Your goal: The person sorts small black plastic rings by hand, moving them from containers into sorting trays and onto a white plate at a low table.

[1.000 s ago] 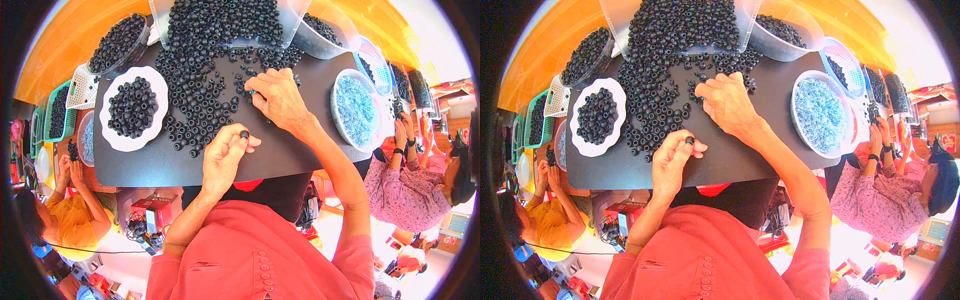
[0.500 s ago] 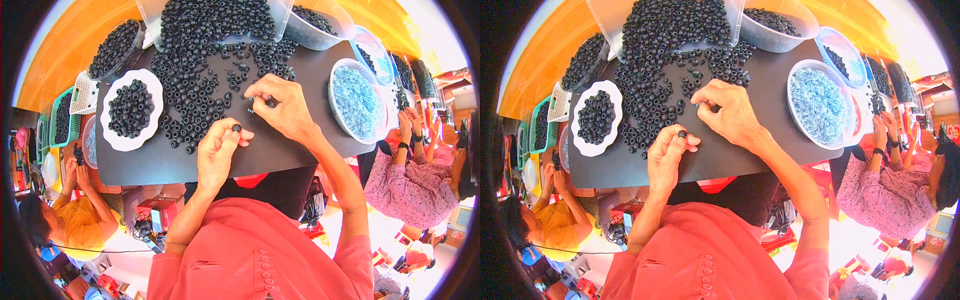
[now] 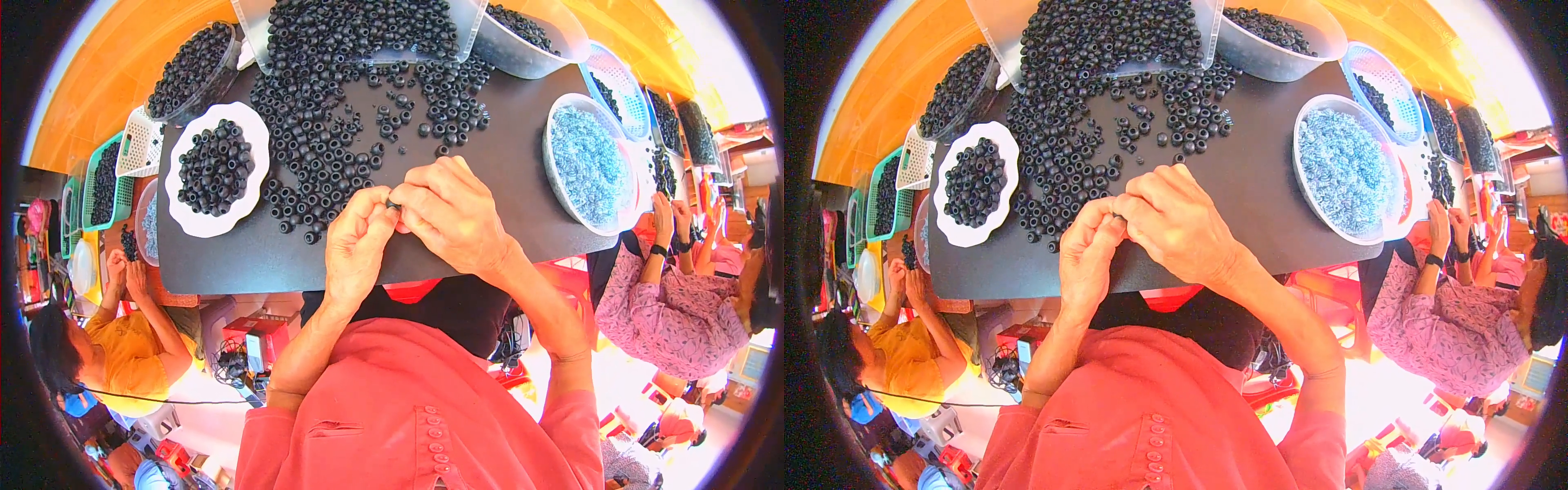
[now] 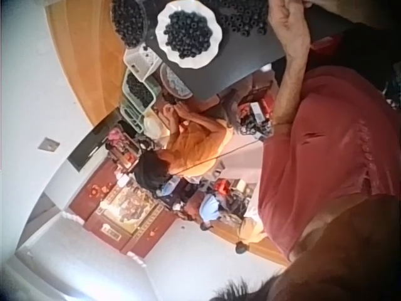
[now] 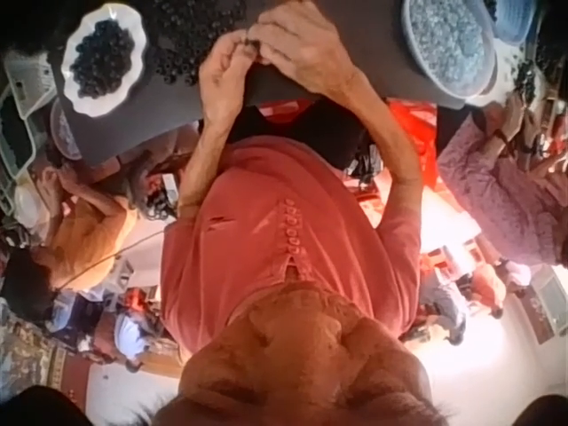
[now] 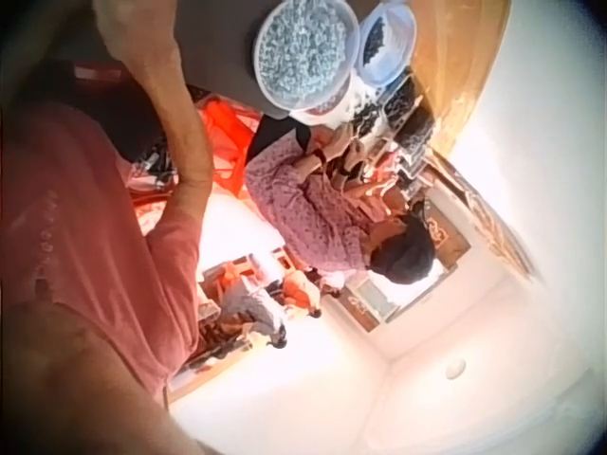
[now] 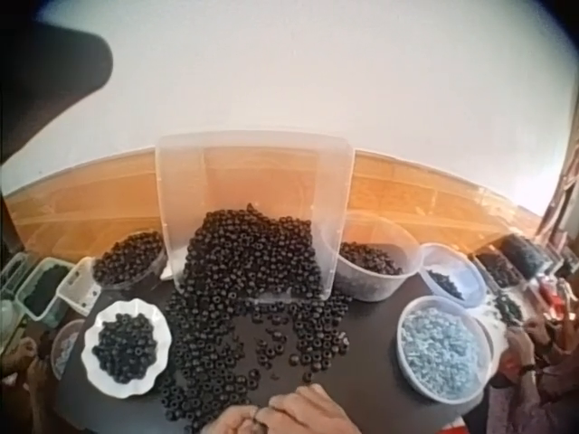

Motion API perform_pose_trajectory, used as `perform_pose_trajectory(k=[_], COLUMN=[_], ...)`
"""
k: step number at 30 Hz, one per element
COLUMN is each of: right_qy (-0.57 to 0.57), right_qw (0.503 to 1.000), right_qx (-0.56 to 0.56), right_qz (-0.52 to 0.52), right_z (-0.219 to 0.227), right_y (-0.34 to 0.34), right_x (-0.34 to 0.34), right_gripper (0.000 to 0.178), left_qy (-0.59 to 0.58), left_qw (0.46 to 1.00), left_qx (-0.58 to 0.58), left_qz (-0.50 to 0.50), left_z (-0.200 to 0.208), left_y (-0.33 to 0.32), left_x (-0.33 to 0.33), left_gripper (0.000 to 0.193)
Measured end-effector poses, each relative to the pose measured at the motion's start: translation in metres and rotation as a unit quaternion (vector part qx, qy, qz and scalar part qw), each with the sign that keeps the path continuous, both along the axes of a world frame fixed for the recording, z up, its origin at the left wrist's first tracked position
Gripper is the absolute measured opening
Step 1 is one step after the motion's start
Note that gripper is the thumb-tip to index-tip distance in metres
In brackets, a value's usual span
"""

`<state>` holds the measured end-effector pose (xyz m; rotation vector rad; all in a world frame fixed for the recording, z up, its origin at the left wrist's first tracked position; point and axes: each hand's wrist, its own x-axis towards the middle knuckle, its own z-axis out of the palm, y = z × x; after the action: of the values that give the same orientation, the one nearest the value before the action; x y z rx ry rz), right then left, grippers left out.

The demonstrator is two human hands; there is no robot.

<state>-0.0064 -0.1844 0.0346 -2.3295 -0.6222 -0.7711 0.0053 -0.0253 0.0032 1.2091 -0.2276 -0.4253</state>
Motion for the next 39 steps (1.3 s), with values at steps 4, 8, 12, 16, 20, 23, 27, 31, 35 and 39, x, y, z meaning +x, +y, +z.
perform_pose_trajectory(k=[4, 8, 12, 16, 20, 23, 27, 31, 35, 39], right_qy=[-0.025, -0.009, -0.006, 0.065, 0.102, 0.1, 0.07, 0.108, 0.123, 0.105], right_qw=[1.0, 1.0, 0.999, 0.985, 0.957, 0.974, 0.993, 0.984, 0.968, 0.969], right_qx=[0.017, 0.002, 0.033, 0.157, 0.269, 0.193, 0.011, -0.123, -0.201, -0.208], right_qz=[-0.001, -0.01, -0.011, -0.036, -0.031, -0.061, -0.096, -0.07, -0.087, -0.078], right_z=[-0.008, -0.005, -0.01, -0.018, -0.018, -0.017, -0.003, -0.003, -0.005, -0.013], right_y=[0.002, 0.007, 0.011, 0.019, 0.022, 0.015, -0.006, -0.013, 0.001, -0.001], right_x=[0.0, -0.004, -0.008, -0.012, -0.011, -0.004, 0.035, 0.064, 0.07, 0.075], right_gripper=[0.028, 0.026, 0.022, 0.02, 0.021, 0.02, 0.014, 0.014, 0.013, 0.013], left_qy=[0.026, 0.021, 0.03, 0.039, 0.075, 0.072, 0.083, 0.095, 0.11, 0.116], left_qw=[0.999, 0.999, 0.998, 0.998, 0.994, 0.994, 0.992, 0.988, 0.987, 0.987], left_qx=[-0.041, -0.025, -0.042, -0.045, -0.075, -0.076, -0.07, -0.105, -0.106, -0.107], left_qz=[0.003, 0.026, 0.029, 0.027, 0.011, -0.043, -0.068, -0.062, -0.057, -0.044], left_z=[-0.003, 0.001, -0.001, -0.002, -0.001, -0.007, -0.003, -0.003, -0.003, -0.004], left_y=[0.0, 0.001, 0.002, 0.002, 0.002, 0.006, 0.007, 0.008, 0.011, 0.009], left_x=[0.001, -0.001, 0.001, 0.002, 0.002, 0.006, 0.01, 0.009, 0.008, 0.009], left_gripper=[0.017, 0.017, 0.016, 0.017, 0.017, 0.017, 0.018, 0.017, 0.016, 0.016])
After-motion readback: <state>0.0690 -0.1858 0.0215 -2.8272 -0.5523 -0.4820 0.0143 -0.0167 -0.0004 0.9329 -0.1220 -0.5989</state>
